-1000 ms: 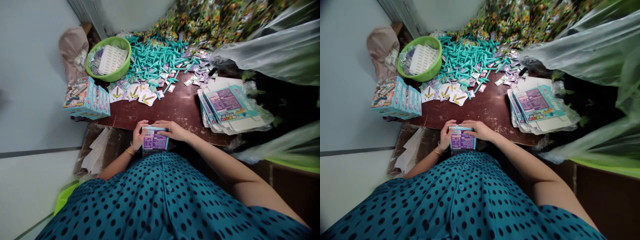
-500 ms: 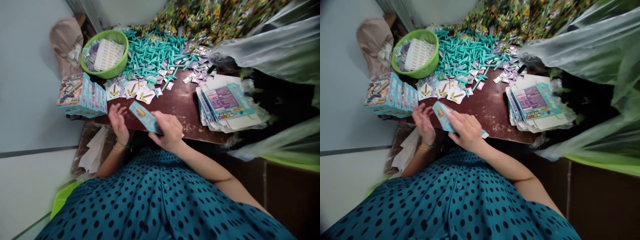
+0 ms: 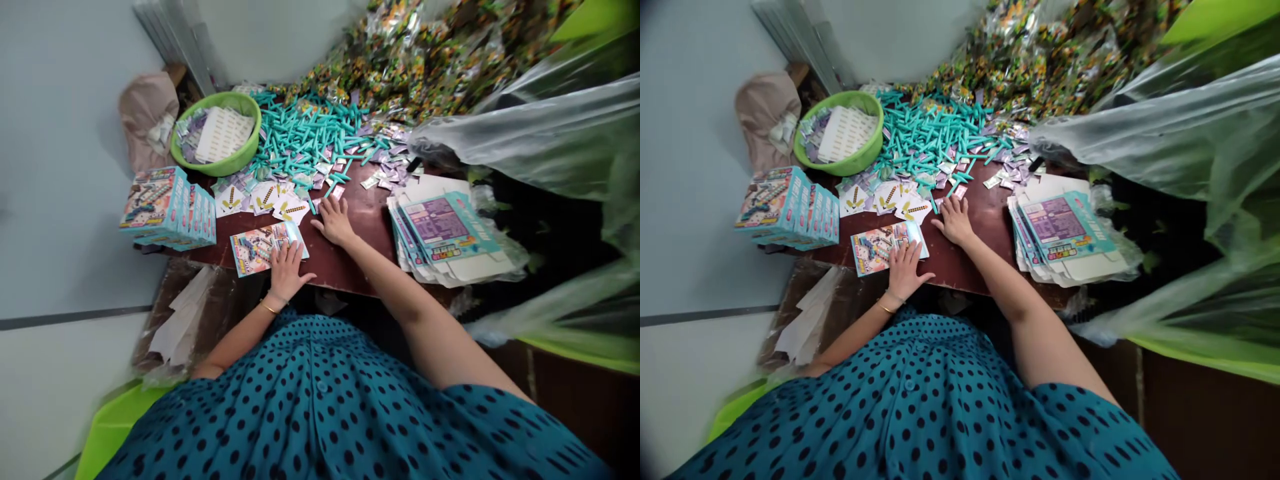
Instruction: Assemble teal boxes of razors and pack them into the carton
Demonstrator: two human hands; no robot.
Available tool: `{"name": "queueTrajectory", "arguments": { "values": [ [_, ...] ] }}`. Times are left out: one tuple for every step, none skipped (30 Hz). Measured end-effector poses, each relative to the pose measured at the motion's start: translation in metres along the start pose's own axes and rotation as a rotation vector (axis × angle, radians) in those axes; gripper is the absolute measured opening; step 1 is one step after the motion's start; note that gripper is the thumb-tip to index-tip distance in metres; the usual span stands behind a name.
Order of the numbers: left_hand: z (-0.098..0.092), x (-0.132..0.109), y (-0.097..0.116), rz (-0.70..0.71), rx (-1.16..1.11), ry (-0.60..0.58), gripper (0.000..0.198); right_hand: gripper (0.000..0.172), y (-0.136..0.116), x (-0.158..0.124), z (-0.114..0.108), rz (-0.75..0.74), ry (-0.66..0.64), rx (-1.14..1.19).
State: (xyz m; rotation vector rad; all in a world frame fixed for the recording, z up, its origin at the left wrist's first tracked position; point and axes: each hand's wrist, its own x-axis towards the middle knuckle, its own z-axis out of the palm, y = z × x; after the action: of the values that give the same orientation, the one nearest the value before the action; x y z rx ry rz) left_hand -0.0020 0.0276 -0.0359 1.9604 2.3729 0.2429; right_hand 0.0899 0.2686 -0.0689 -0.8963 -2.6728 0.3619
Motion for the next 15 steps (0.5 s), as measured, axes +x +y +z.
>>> {"name": "queueTrajectory", "arguments": {
  "values": [
    [0.003, 0.003, -0.002, -0.025, 0.013, 0.002, 0.088, 0.066, 0.005, -0.017, 0.001, -0.060, -0.037, -0.026],
    [0.003, 0.006, -0.007, -0.045, 0.022, 0.003, 0.085, 0.069, 0.008, -0.038, 0.001, -0.111, -0.062, -0.043],
    [0.003, 0.007, -0.012, -0.051, 0.028, 0.003, 0.080, 0.072, 0.008, -0.061, 0.000, -0.153, -0.082, -0.052],
    [0.002, 0.007, -0.018, -0.046, 0.034, 0.004, 0.075, 0.074, 0.006, -0.085, -0.002, -0.181, -0.098, -0.053],
    [0.000, 0.006, -0.023, -0.035, 0.040, 0.007, 0.073, 0.076, 0.004, -0.107, -0.005, -0.186, -0.106, -0.049],
    [-0.003, 0.005, -0.028, -0.025, 0.047, 0.013, 0.075, 0.080, 0.001, -0.128, -0.008, -0.172, -0.103, -0.043],
    [-0.004, 0.003, -0.032, -0.017, 0.053, 0.020, 0.080, 0.084, -0.003, -0.145, -0.011, -0.148, -0.097, -0.035],
    [-0.006, 0.000, -0.036, -0.010, 0.057, 0.026, 0.087, 0.088, -0.006, -0.159, -0.013, -0.130, -0.090, -0.028],
    [-0.006, -0.003, -0.039, 0.005, 0.058, 0.027, 0.094, 0.090, -0.010, -0.170, -0.015, -0.127, -0.092, -0.021],
    [-0.006, -0.006, -0.042, 0.036, 0.055, 0.020, 0.098, 0.091, -0.014, -0.179, -0.017, -0.141, -0.102, -0.015],
    [-0.006, -0.011, -0.046, 0.089, 0.050, 0.007, 0.099, 0.089, -0.017, -0.185, -0.017, -0.166, -0.118, -0.010],
    [-0.004, -0.015, -0.051, 0.164, 0.040, -0.011, 0.094, 0.087, -0.020, -0.191, -0.016, -0.188, -0.129, -0.005],
    [-0.004, -0.020, -0.056, 0.256, 0.026, -0.028, 0.085, 0.082, -0.023, -0.196, -0.015, -0.200, -0.129, 0.002],
    [-0.004, -0.025, -0.061, 0.352, 0.008, -0.040, 0.073, 0.076, -0.024, -0.201, -0.014, -0.203, -0.118, 0.014],
    [-0.005, -0.030, -0.066, 0.439, -0.015, -0.040, 0.060, 0.068, -0.024, -0.206, -0.012, -0.199, -0.099, 0.035]
  ]
}}
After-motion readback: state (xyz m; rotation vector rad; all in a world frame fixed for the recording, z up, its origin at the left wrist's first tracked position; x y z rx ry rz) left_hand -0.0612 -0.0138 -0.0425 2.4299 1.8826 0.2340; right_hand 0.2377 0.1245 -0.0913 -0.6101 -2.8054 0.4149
